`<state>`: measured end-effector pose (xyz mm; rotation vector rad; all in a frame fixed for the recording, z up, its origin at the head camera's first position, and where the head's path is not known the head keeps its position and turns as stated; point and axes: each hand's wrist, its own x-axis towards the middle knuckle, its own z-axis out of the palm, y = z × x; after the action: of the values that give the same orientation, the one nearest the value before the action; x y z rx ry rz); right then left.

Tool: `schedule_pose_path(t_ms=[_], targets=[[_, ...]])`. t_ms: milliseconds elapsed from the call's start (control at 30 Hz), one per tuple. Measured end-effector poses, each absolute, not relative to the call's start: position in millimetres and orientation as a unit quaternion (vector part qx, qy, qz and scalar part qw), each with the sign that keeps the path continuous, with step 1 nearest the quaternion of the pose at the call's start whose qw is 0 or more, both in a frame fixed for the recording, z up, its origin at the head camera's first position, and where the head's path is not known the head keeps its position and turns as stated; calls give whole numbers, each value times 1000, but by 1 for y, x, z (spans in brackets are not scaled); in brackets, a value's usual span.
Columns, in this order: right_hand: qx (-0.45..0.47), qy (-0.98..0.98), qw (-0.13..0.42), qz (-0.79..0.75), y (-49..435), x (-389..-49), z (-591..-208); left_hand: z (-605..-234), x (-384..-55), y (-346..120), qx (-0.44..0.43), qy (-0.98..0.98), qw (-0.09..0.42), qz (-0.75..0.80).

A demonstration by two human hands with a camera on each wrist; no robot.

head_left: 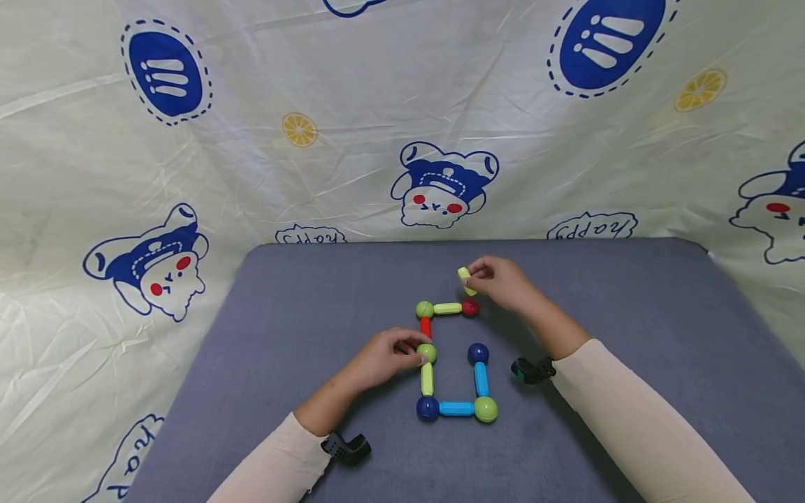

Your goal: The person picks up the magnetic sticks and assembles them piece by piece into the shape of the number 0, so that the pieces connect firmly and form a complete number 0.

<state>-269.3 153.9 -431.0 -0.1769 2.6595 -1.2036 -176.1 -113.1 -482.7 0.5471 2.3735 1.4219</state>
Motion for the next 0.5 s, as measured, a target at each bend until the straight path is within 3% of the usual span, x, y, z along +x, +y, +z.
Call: schedule_pose_path(t_ms=[500], targets=[[-66,860,154,-483,165,-224,-447,-482,-175,-112,192,834,159,493]])
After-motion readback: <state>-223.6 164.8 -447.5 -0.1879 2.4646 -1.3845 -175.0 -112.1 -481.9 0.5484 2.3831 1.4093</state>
